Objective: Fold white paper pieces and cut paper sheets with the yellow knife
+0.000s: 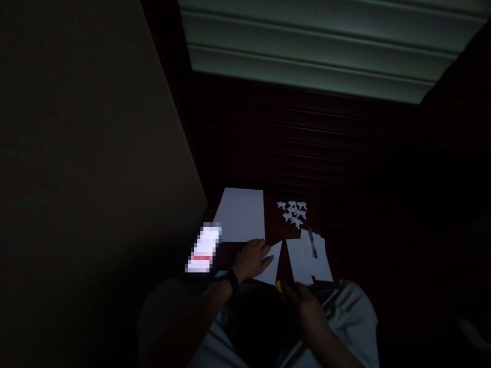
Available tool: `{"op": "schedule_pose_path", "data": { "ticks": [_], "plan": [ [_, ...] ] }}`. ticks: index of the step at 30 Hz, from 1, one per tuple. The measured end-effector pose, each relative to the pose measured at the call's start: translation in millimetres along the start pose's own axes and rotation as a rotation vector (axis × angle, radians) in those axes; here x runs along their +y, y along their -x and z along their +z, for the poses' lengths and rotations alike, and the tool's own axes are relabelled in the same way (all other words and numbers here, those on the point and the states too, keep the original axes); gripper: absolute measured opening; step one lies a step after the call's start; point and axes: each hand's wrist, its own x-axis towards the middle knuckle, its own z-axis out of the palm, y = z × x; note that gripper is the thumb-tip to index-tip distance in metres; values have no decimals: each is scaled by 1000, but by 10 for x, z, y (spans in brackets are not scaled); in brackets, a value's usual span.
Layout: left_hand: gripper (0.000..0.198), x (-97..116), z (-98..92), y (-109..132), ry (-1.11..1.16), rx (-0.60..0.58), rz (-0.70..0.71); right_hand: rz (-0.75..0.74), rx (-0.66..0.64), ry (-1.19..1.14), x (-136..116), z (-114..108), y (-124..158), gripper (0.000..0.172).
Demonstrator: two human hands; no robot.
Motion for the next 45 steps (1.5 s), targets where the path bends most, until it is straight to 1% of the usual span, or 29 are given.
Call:
{"op": "schedule_pose_path", "data": {
  "ticks": [3, 10, 19, 24, 29, 35, 41, 45],
  "plan": [
    [22, -10, 16, 1, -2, 2, 5, -7, 6, 1, 15, 21, 10, 38],
    [22, -8, 5, -4, -4, -11, -3, -8, -35, -1, 34, 33, 68, 42],
    [22, -3, -9, 2, 9, -3, -9, -34, -30, -31, 25, 24, 145, 46],
    [22, 4, -17, -2, 3, -15, -8, -30, -34, -38, -12, 7, 111, 44],
    [23, 12, -33, -7, -5, -22, -5, -30, -38, -23, -63, 13, 45, 47],
    [23, 4, -29, -4, -10, -36, -8, -54, -43, -30, -62, 35, 95, 48],
    [23, 12, -27, -4, -2, -38, -12, -66, -11, -35, -38, 107, 76, 45],
    [22, 12, -27, -5, -5, -32, -14, -78, 19, -50, -40, 107, 76, 43]
  ]
}}
